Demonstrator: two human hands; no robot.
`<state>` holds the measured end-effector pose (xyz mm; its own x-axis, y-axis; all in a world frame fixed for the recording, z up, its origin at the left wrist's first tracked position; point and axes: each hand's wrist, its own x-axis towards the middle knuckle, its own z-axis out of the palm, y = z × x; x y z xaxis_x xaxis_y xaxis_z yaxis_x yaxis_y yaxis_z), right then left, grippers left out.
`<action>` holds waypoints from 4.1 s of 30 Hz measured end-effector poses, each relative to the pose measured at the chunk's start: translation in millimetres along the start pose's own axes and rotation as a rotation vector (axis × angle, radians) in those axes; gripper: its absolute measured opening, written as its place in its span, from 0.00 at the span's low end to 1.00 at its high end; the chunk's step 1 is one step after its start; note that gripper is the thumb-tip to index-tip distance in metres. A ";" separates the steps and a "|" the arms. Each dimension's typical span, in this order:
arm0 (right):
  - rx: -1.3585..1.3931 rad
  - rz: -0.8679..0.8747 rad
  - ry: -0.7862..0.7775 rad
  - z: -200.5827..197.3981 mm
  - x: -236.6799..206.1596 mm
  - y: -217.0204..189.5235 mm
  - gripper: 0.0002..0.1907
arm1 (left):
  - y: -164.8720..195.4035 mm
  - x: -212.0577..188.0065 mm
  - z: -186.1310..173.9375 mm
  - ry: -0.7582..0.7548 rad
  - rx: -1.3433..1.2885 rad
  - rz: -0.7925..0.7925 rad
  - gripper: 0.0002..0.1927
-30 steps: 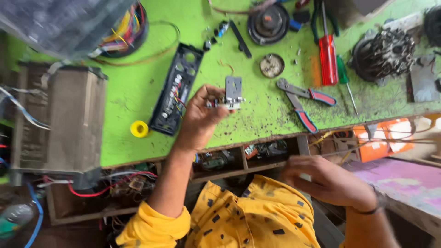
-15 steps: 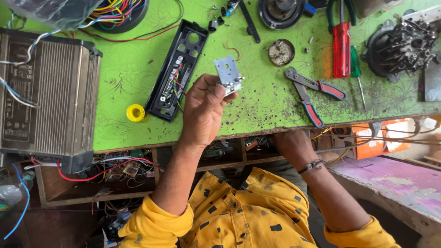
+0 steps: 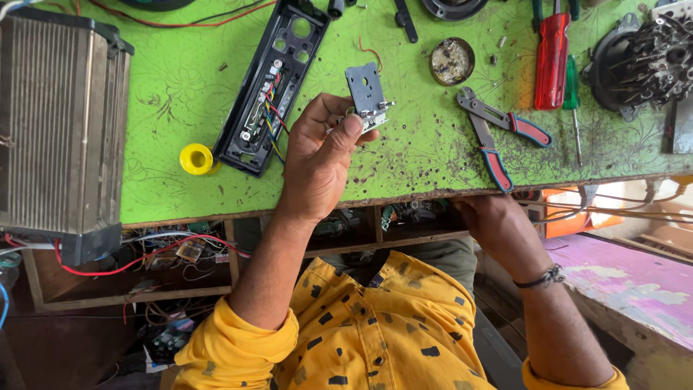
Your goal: The person handles a small circuit board and a metal bracket, then uses a soldering iron and solder wire to attach components to the board. They inspect the board and place it into a black plastic housing, then remove it again to continue soldering.
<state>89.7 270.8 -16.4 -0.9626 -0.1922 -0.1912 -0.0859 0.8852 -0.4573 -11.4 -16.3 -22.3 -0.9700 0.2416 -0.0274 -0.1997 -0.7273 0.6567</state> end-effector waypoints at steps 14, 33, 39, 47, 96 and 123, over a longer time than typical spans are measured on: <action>-0.150 -0.457 -0.131 54.7 24.0 -7.6 0.20 | -0.1 1.1 2.8 -0.034 0.086 0.029 0.11; -0.105 -0.327 -0.207 53.1 25.6 -5.6 0.14 | 1.6 0.1 3.7 -0.064 0.142 0.047 0.13; -0.091 -0.367 -0.262 46.2 13.8 23.8 0.19 | 2.1 1.1 5.3 -0.059 0.189 0.059 0.14; -0.163 -0.094 -0.160 38.4 18.7 -6.6 0.11 | 3.5 1.5 5.3 -0.074 0.211 0.042 0.17; -0.406 -0.356 -0.302 35.6 42.0 -21.2 0.12 | -4.5 5.5 -7.2 -0.018 -0.001 0.018 0.09; -0.585 -0.570 0.045 40.1 49.9 3.0 0.22 | -4.5 5.1 -2.6 -0.042 0.110 0.051 0.10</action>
<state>51.7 247.0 -62.1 -0.7388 -0.6734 -0.0255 -0.6736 0.7369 0.0563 -15.8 -13.5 -27.4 -0.9714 0.2346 0.0381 -0.1318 -0.6652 0.7350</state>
